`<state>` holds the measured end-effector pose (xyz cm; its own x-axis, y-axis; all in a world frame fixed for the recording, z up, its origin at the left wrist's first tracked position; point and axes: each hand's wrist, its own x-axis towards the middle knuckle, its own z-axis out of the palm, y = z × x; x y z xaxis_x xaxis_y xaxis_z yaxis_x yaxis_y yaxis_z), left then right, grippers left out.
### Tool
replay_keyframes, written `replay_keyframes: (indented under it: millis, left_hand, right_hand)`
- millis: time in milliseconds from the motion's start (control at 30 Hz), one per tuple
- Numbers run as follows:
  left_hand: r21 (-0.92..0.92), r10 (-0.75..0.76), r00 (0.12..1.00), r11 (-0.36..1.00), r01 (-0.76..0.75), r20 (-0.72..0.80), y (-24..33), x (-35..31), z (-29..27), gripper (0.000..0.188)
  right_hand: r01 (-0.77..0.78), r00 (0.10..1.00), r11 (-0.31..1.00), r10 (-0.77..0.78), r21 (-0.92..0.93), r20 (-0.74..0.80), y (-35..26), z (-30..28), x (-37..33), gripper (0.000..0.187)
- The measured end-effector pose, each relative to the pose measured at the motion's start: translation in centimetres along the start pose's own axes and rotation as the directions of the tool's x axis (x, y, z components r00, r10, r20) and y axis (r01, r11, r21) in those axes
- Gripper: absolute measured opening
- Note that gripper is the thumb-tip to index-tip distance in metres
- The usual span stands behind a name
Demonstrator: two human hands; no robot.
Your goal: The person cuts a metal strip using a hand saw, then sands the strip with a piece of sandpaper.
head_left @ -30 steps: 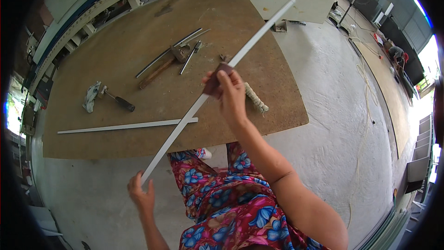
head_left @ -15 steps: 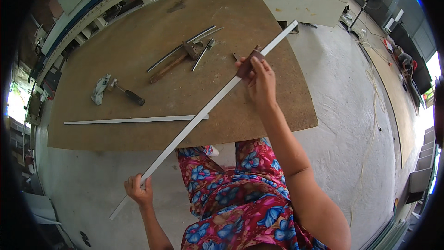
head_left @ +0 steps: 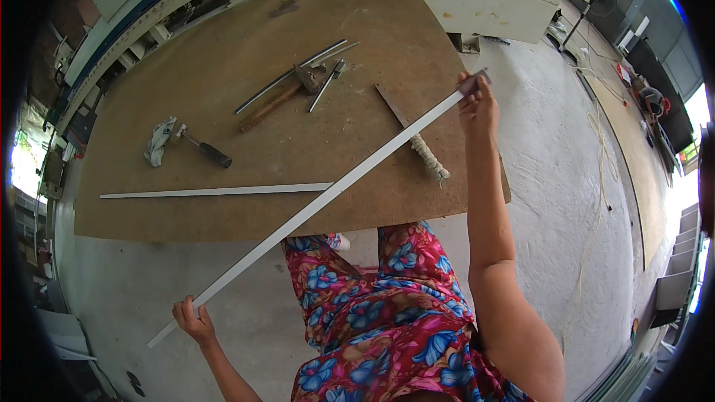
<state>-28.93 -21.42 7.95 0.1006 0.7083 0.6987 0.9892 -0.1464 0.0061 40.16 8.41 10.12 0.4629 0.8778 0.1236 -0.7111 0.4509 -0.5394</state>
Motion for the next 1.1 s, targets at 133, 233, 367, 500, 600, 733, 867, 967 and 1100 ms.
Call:
replay_keyframes:
  millis: [133, 233, 367, 500, 600, 733, 867, 967, 1100]
  left_hand:
    - [0.04, -0.146, 0.989, 0.988, 0.146, 0.007, -2.4, -1.5, -1.0, 0.027]
    - [-0.003, -0.254, 0.962, 0.967, 0.254, -0.098, -1.9, -0.9, -0.6, 0.024]
    - [-0.182, -0.508, 0.861, 0.848, 0.497, -0.017, 0.6, 2.9, 1.1, 0.027]
    - [-0.183, -0.53, 0.844, 0.824, 0.536, 0.083, 3.0, 6.8, 2.9, 0.029]
    - [-0.159, -0.507, 0.853, 0.838, 0.522, 0.128, 5.4, 9.3, 4.1, 0.032]
    - [-0.165, -0.417, 0.902, 0.887, 0.43, 0.112, 7.4, 11.4, 6.1, 0.032]
    - [-0.108, -0.508, 0.844, 0.842, 0.529, 0.171, 7.3, 11.4, 7.9, 0.031]
    - [-0.032, -0.607, 0.771, 0.781, 0.623, 0.194, 6.8, 10.9, 9.6, 0.035]
    - [-0.112, -0.724, 0.658, 0.65, 0.751, 0.207, 4.4, 9.6, 10.9, 0.039]
  right_hand:
    - [0.158, 0.958, 0.987, -0.148, 0.02, -0.244, -1.3, -0.5, 0.1, 0.031]
    - [0.176, 0.946, 0.984, -0.179, -0.035, -0.271, -1.8, -0.9, -1.0, 0.032]
    - [0.071, 0.978, 0.994, -0.087, -0.088, -0.191, -0.7, -0.3, -3.4, 0.033]
    - [0.009, 0.991, 0.986, -0.031, -0.165, -0.132, 1.3, 1.4, -6.2, 0.024]
    - [-0.03, 0.994, 0.978, 0.007, -0.206, -0.113, 2.4, 1.6, -7.9, 0.022]
    - [-0.055, 0.993, 0.95, 0.02, -0.309, -0.115, 2.8, 1.1, -9.7, 0.023]
    - [-0.035, 0.996, 0.918, -0.003, -0.396, -0.094, 2.7, -1.0, -10.4, 0.022]
    - [0.044, 0.994, 0.851, -0.088, -0.523, -0.059, 2.1, -4.9, -9.8, 0.02]
    - [0.086, 0.979, 0.693, -0.191, -0.715, -0.067, 1.7, -8.7, -9.7, 0.02]
